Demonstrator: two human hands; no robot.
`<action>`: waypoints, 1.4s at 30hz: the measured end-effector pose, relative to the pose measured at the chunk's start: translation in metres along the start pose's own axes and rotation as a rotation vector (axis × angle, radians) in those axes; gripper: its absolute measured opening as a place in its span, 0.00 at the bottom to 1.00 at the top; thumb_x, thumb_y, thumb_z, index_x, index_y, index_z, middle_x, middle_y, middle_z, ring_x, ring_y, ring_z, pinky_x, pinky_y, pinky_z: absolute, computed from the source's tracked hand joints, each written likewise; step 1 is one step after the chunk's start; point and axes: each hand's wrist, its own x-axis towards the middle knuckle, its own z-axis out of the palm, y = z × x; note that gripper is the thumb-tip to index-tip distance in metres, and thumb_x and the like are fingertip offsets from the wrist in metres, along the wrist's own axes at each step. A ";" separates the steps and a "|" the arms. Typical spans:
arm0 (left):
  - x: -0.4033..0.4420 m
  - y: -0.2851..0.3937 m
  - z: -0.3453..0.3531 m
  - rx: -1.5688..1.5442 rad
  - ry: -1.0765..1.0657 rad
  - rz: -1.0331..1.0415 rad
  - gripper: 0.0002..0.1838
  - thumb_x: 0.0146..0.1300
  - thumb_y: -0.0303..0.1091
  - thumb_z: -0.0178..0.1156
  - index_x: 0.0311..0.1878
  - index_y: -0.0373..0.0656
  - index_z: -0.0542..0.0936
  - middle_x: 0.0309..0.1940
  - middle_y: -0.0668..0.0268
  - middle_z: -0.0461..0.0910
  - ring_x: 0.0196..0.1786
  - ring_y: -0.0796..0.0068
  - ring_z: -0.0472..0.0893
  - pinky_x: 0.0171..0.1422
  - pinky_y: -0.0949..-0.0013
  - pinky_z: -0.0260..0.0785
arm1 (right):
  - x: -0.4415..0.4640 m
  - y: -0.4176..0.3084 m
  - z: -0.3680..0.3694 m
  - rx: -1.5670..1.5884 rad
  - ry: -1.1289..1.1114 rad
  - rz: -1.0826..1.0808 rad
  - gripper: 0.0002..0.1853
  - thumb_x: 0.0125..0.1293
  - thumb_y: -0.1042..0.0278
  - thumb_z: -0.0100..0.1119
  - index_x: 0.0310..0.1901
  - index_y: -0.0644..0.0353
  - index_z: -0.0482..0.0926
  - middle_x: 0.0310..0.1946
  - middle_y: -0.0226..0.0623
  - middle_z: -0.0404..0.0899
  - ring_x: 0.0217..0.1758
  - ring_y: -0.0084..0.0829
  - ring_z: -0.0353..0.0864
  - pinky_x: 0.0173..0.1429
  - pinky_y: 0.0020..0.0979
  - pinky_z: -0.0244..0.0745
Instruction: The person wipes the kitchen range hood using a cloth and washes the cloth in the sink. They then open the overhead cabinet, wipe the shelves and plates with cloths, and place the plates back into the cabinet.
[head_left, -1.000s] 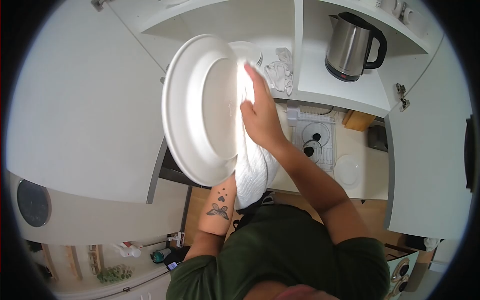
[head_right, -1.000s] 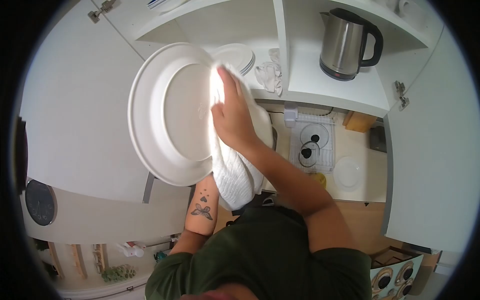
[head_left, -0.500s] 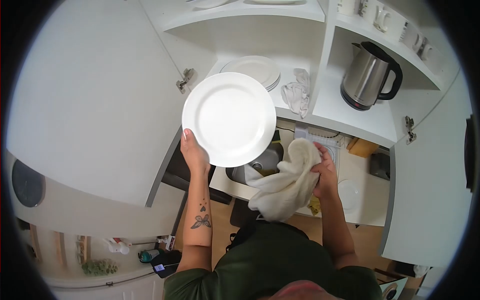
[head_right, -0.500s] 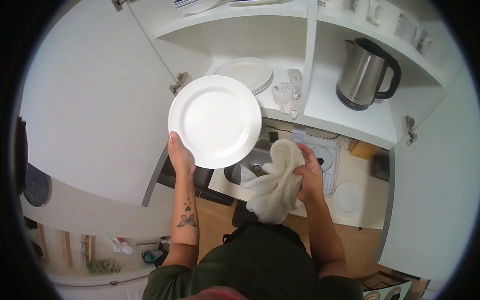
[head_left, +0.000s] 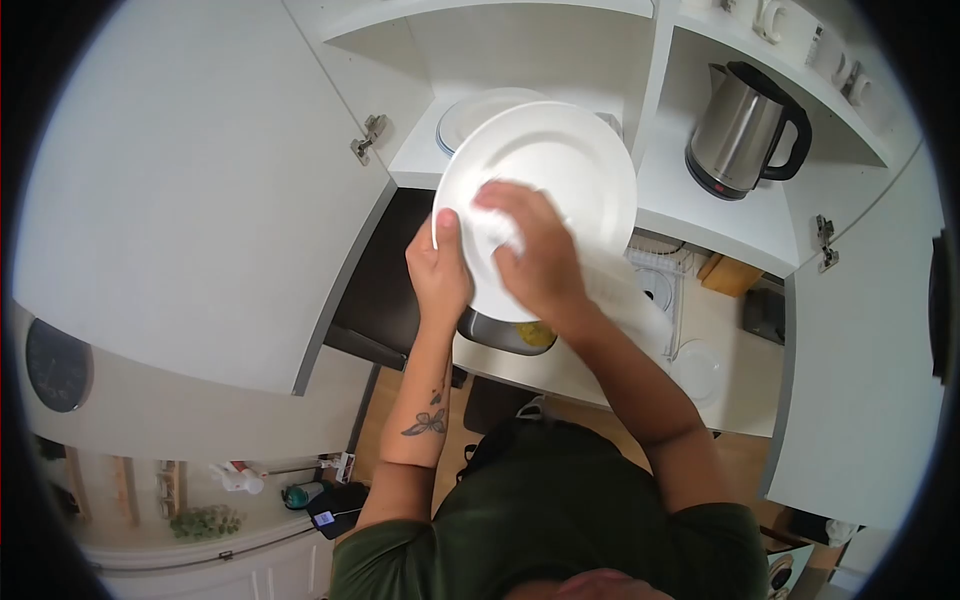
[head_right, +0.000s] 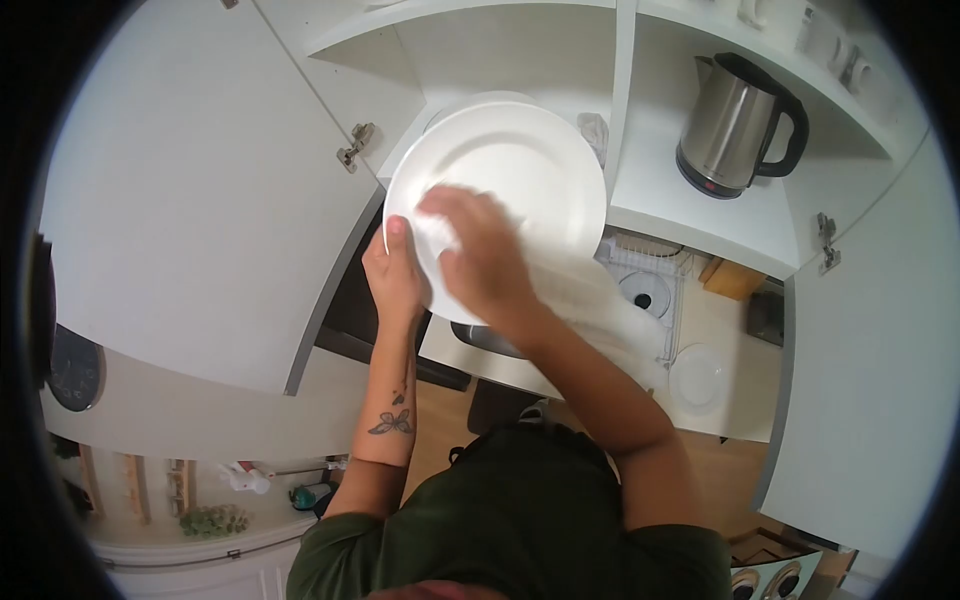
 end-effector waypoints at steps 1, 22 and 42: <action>0.003 0.002 0.000 -0.017 0.027 -0.018 0.23 0.68 0.47 0.47 0.40 0.31 0.76 0.30 0.67 0.77 0.32 0.83 0.72 0.38 0.78 0.65 | -0.009 -0.012 0.005 0.036 -0.089 -0.001 0.23 0.39 0.86 0.47 0.42 0.60 0.71 0.46 0.40 0.71 0.50 0.46 0.68 0.54 0.39 0.65; -0.026 -0.010 -0.002 0.143 0.062 -0.027 0.23 0.69 0.45 0.45 0.38 0.29 0.76 0.30 0.64 0.77 0.34 0.81 0.72 0.41 0.76 0.66 | -0.017 -0.001 -0.003 -0.319 -0.157 -0.047 0.30 0.44 0.83 0.52 0.54 0.55 0.71 0.57 0.36 0.66 0.60 0.43 0.63 0.63 0.41 0.59; 0.200 -0.179 0.011 -0.277 0.184 -0.343 0.14 0.64 0.36 0.46 0.45 0.34 0.67 0.42 0.58 0.72 0.38 0.70 0.76 0.33 0.65 0.73 | -0.286 0.018 -0.153 0.055 -0.032 1.397 0.20 0.39 0.85 0.45 0.36 0.64 0.80 0.34 0.37 0.80 0.39 0.28 0.77 0.44 0.25 0.70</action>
